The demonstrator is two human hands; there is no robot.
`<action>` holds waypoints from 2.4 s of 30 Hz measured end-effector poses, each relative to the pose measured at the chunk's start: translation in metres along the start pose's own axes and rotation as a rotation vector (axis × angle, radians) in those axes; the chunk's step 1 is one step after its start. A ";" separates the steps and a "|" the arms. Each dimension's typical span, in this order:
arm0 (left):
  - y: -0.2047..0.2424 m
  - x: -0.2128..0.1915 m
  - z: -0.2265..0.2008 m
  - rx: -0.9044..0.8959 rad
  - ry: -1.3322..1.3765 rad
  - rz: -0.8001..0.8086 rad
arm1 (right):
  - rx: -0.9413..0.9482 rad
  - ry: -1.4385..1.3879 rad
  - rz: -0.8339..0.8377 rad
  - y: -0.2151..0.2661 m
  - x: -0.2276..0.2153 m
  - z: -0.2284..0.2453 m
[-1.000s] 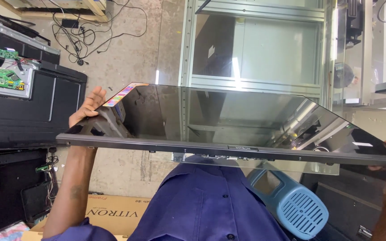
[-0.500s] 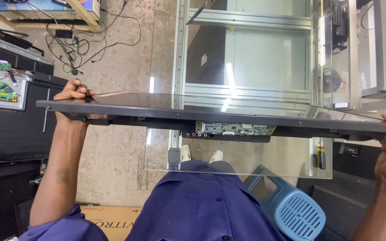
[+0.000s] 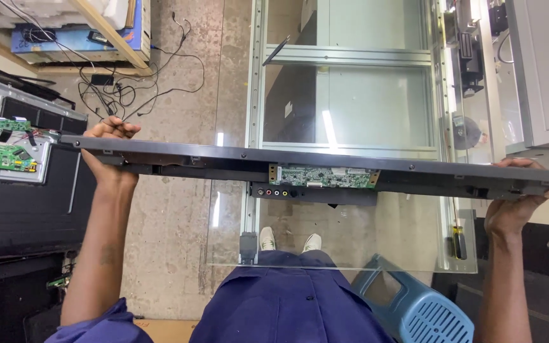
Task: Reassembling a television by installing internal components and the back cover.
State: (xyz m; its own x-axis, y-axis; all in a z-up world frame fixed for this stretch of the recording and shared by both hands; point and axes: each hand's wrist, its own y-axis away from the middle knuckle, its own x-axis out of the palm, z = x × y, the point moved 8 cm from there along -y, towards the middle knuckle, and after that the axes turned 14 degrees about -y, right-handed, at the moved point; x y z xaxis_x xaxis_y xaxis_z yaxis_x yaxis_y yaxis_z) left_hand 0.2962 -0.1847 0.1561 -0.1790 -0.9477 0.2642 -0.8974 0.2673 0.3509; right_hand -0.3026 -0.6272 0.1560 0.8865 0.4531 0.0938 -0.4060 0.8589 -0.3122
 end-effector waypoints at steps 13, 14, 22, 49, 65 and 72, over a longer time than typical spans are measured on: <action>-0.035 0.059 -0.013 0.371 0.059 0.215 | 0.228 0.257 -0.272 -0.002 -0.035 -0.002; -0.035 0.072 -0.021 0.412 0.027 0.304 | 0.251 0.245 -0.259 0.003 -0.029 0.006; -0.070 0.089 -0.010 0.263 -0.261 0.107 | 0.444 0.334 -0.211 0.043 0.000 0.028; -0.175 0.098 0.165 -0.099 -1.325 -0.101 | 1.087 0.547 -0.219 0.074 -0.028 -0.113; -0.199 0.059 0.240 -0.185 -1.469 -0.012 | 1.183 0.716 -0.052 0.027 -0.016 -0.174; -0.215 0.032 0.261 -0.141 -1.536 -0.039 | 1.007 0.841 -0.065 0.038 -0.065 -0.241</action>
State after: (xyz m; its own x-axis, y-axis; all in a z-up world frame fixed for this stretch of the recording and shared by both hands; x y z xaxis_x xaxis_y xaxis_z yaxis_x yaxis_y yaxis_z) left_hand 0.3786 -0.3182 -0.1450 -0.4652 -0.1913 -0.8643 -0.8830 0.1689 0.4379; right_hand -0.3220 -0.6816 -0.0899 0.6289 0.4323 -0.6462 -0.0196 0.8397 0.5427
